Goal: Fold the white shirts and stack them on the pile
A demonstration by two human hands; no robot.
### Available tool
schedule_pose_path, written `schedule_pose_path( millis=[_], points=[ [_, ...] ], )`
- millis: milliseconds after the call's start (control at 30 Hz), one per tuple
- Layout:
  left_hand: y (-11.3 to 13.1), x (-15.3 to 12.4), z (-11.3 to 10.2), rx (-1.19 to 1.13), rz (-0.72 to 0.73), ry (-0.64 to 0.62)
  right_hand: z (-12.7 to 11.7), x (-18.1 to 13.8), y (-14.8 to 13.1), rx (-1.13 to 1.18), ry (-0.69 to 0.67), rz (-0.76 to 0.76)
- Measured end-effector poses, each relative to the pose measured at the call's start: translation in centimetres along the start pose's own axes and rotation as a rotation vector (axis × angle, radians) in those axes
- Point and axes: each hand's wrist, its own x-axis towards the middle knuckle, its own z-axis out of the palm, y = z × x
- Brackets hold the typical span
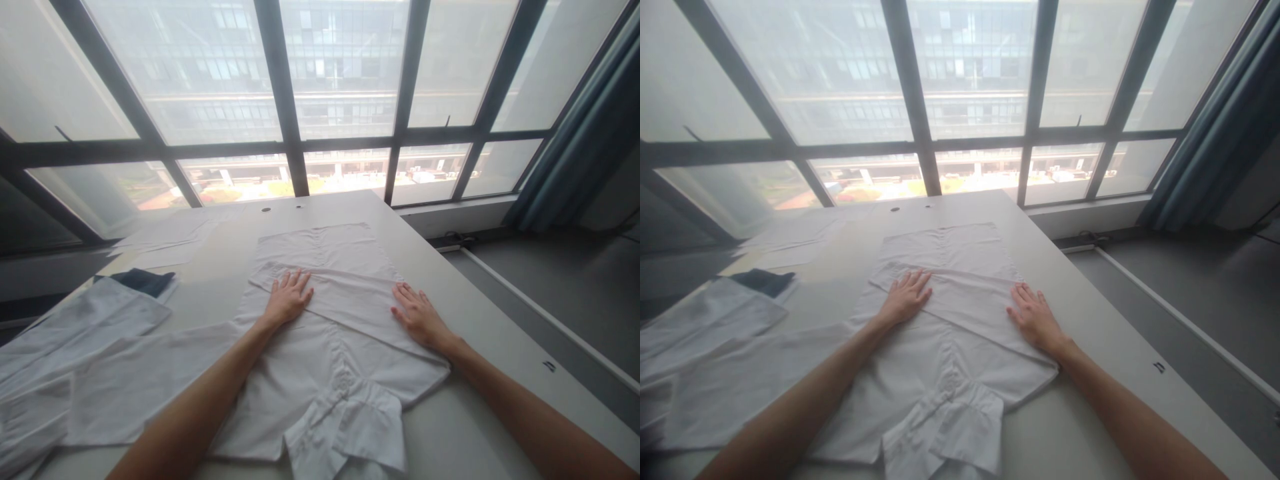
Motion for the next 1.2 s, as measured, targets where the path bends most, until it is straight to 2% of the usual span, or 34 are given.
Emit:
schedule_pose_path(
  millis=[1200],
  points=[
    [0.0,0.08,0.2,0.014,0.005,0.023,-0.1,0.01,-0.01,0.035,-0.017,0.016]
  ],
)
